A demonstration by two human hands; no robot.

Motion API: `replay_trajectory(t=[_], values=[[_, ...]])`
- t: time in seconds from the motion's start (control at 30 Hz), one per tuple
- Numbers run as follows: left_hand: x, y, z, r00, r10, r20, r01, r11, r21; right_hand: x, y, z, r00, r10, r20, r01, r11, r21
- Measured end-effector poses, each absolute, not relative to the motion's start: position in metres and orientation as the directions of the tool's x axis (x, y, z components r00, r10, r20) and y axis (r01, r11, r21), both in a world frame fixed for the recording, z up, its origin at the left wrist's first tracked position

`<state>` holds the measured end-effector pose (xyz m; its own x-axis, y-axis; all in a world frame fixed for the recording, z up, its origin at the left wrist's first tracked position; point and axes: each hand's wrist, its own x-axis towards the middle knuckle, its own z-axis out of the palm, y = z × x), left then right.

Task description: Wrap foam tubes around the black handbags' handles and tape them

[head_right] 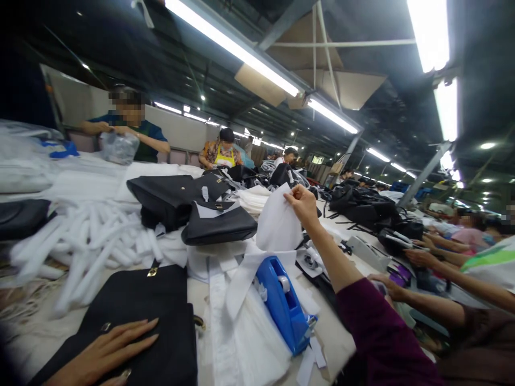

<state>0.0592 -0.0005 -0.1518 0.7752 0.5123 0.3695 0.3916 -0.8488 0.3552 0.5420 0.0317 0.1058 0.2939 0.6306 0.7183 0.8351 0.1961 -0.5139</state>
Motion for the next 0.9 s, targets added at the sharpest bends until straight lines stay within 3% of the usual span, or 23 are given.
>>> replay_trajectory(t=[0.13, 0.23, 0.3, 0.4, 0.5, 0.57, 0.67, 0.77, 0.83, 0.9], values=[[0.057, -0.009, -0.123, 0.807, 0.523, 0.274, 0.359, -0.803, 0.475, 0.451, -0.002, 0.101, 0.092, 0.511, 0.855, 0.918, 0.289, -0.271], [0.058, -0.014, -0.106, 0.806, 0.554, 0.208, 0.314, -0.698, 0.644, 0.368, -0.027, 0.077, -0.146, 0.545, 0.826, 0.935, 0.35, -0.066], [0.058, -0.016, -0.099, 0.773, 0.609, 0.177, 0.272, -0.571, 0.775, 0.315, -0.045, 0.053, -0.299, 0.623, 0.723, 0.913, 0.407, 0.027], [0.057, -0.021, -0.092, 0.625, 0.778, 0.064, 0.162, -0.21, 0.964, 0.254, -0.07, 0.015, -0.531, 0.695, 0.484, 0.826, 0.553, 0.111], [0.057, -0.025, -0.087, 0.532, 0.847, -0.021, -0.11, 0.094, 0.99, 0.225, -0.084, -0.012, -0.672, 0.701, 0.241, 0.737, 0.666, 0.119], [0.057, -0.026, -0.085, 0.487, 0.873, -0.001, -0.187, 0.105, 0.977, 0.22, -0.087, -0.021, -0.706, 0.698, 0.116, 0.707, 0.702, 0.085], [0.055, -0.021, -0.087, 0.416, 0.908, 0.057, -0.089, -0.022, 0.996, 0.218, -0.09, -0.016, -0.763, 0.646, 0.011, 0.645, 0.763, -0.05], [0.054, -0.016, -0.092, 0.381, 0.924, 0.046, 0.031, -0.062, 0.998, 0.219, -0.104, 0.007, -0.786, 0.616, 0.058, 0.564, 0.752, -0.342], [0.054, -0.014, -0.099, 0.376, 0.926, 0.047, 0.033, -0.064, 0.997, 0.224, -0.125, 0.025, -0.772, 0.629, 0.09, 0.479, 0.67, -0.567], [0.054, -0.013, -0.106, 0.378, 0.924, 0.05, -0.002, -0.053, 0.999, 0.239, -0.156, 0.038, -0.803, 0.591, 0.073, 0.382, 0.606, -0.698]])
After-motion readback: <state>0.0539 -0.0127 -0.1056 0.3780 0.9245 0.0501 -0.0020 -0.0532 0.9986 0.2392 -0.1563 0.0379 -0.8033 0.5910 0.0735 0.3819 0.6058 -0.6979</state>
